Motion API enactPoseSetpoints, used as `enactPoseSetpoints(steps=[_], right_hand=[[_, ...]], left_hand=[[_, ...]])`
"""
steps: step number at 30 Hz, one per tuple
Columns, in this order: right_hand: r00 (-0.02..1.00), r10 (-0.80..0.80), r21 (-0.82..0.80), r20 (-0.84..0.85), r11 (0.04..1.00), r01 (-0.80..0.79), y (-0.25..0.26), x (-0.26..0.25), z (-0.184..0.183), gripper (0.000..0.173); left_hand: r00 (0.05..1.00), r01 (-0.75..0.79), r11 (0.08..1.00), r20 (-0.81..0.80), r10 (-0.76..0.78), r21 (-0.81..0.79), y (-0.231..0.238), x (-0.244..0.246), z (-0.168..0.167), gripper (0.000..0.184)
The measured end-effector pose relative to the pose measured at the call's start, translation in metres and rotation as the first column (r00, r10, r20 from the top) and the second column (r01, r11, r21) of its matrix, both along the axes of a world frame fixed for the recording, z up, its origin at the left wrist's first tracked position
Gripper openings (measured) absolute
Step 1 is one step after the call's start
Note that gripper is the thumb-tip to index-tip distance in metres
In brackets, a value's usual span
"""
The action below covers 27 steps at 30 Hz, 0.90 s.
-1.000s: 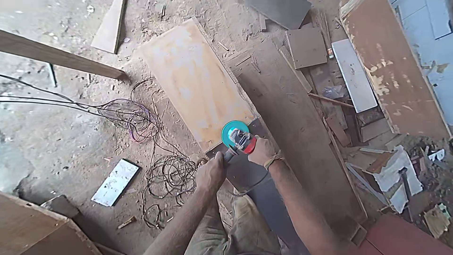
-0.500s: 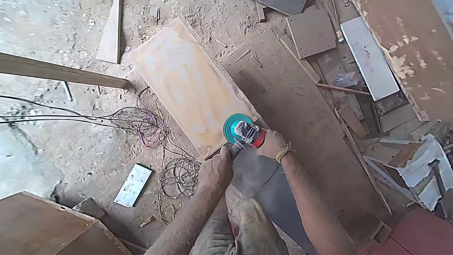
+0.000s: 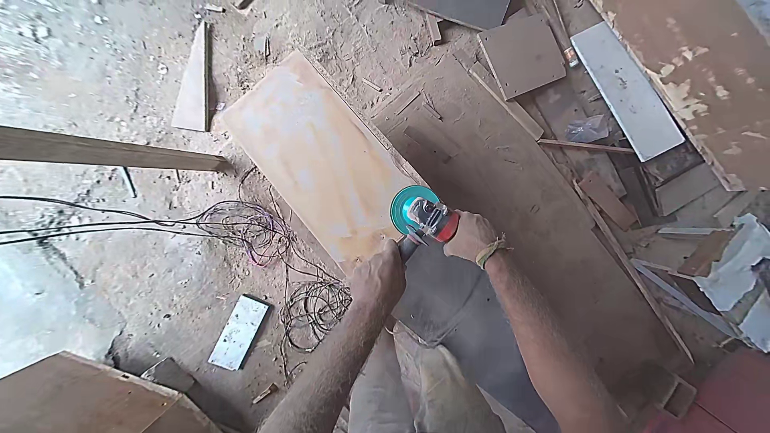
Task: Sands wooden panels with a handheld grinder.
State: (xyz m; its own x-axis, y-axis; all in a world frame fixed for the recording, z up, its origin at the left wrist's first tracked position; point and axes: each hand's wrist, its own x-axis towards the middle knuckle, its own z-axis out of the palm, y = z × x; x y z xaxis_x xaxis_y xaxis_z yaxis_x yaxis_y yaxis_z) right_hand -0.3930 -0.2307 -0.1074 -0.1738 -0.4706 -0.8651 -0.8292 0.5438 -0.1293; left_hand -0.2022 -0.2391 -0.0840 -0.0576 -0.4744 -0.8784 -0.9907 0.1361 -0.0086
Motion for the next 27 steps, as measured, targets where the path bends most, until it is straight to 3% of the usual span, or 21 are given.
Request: enactPoseSetpoints(steps=[8, 13, 27], right_hand=[[0.999, 0.038, 0.074, 0.01, 0.997, -0.039, 0.026, 0.005, 0.005, 0.071], [1.0, 0.003, 0.046, 0.013, 0.999, -0.003, 0.006, -0.005, 0.003, 0.071], [1.0, 0.009, 0.054, 0.024, 0.998, -0.01, 0.009, -0.002, 0.005, 0.07]], left_hand=[[1.0, 0.011, 0.999, 0.028, -0.012, 0.039, 0.033, 0.008, -0.004, 0.044], [0.999, 0.028, 0.999, 0.025, -0.028, 0.02, 0.005, -0.005, 0.002, 0.042], [0.998, 0.03, 0.999, 0.052, -0.032, 0.039, 0.009, -0.004, 0.003, 0.042]])
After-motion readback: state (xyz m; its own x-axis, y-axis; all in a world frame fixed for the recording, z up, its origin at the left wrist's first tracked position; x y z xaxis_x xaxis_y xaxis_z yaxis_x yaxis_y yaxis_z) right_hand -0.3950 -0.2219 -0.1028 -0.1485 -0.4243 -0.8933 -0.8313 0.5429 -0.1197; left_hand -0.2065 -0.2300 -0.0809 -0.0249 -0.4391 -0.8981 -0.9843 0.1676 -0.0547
